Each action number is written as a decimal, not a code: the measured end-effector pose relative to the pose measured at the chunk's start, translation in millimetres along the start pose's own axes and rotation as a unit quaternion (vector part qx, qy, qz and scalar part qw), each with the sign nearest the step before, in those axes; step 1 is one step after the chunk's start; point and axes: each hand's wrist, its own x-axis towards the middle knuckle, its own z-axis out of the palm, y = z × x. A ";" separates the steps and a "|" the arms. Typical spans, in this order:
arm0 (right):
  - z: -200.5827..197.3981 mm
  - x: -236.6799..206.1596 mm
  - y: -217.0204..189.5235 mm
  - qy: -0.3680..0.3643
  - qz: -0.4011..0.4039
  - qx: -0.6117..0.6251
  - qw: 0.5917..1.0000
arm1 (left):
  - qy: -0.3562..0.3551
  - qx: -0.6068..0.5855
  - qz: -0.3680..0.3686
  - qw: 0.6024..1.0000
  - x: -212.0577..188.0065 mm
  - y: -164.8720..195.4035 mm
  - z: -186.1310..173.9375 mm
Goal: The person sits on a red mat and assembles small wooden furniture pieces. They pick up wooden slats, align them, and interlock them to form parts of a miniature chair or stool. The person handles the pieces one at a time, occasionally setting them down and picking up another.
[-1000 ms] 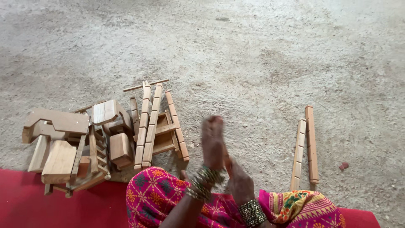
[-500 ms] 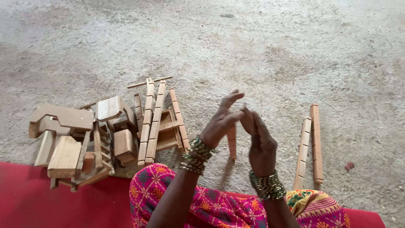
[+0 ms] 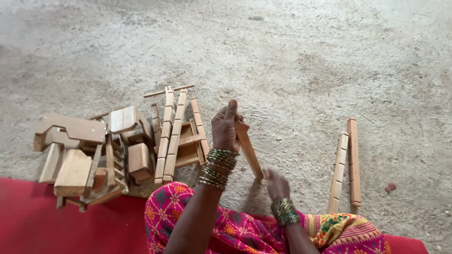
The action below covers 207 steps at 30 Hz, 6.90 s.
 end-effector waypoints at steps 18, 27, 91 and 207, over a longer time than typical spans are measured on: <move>8.5 -33.8 -31.8 0.118 -0.085 0.168 0.975 | -0.119 0.022 0.150 0.981 -28.8 -36.5 19.5; 32.0 4.7 34.0 0.057 0.101 0.308 0.944 | -0.102 0.396 0.407 0.817 -29.5 -87.0 19.6; -109.6 -4.5 43.9 0.205 0.064 0.498 0.840 | -0.286 0.705 0.317 0.566 -98.1 -114.0 -114.6; -227.4 33.9 49.0 0.488 0.146 0.654 0.560 | -0.234 0.458 -0.297 0.804 -71.0 -46.0 -131.8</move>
